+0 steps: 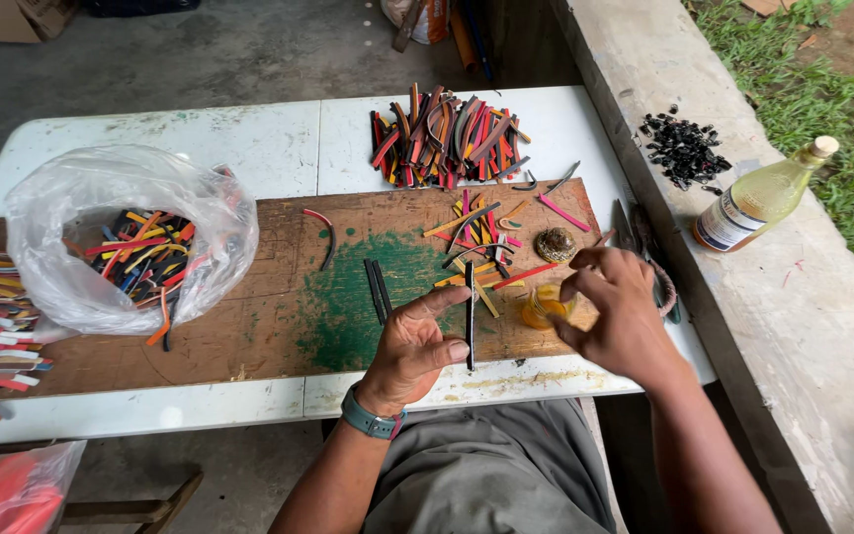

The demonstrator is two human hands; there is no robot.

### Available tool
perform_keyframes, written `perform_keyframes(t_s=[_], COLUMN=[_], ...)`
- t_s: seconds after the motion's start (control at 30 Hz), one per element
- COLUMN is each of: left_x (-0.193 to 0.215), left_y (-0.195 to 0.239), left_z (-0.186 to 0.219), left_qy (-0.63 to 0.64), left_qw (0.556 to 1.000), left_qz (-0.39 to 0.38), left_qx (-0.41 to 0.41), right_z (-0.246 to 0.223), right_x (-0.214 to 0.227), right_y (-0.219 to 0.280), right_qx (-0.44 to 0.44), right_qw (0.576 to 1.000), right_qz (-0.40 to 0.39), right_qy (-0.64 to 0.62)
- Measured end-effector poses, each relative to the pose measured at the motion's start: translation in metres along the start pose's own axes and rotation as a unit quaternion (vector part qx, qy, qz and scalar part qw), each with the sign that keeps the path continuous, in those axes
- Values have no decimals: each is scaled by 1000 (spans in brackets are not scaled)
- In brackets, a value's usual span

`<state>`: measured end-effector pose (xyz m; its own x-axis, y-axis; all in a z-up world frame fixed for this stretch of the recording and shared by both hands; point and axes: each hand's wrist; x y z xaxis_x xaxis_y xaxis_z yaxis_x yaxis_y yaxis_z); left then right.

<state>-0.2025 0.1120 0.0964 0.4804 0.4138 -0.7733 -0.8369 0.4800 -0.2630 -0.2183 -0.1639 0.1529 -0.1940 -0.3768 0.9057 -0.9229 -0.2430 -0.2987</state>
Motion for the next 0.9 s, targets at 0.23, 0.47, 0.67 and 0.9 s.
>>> perform_keyframes(t_s=[0.23, 0.47, 0.67, 0.9], left_x=[-20, -27, -22, -19], left_y=[-5, -9, -9, -11], left_z=[-5, -5, -5, 0], left_qy=[-76, -131, -146, -140], left_qw=[995, 989, 986, 987], left_qz=[4, 2, 13, 24], left_qx=[-62, -75, -74, -76], right_z=[-46, -50, -49, -50], right_x=[-21, -26, -27, -29], right_y=[26, 23, 26, 27], right_qx=[54, 62, 86, 122], right_qw=[796, 814, 889, 983], right_qz=[-77, -78, -64, 30], right_qy=[-598, -573, -446, -134])
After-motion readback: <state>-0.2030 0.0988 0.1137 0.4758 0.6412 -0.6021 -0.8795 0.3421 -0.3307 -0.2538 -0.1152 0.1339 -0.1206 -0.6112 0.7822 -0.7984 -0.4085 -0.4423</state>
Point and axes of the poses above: each hand's wrist, its own y-axis away from the middle knuckle, its own x-axis out of the back of the hand, z = x × y, and after that the axes turned 13 degrees about y, right-handed
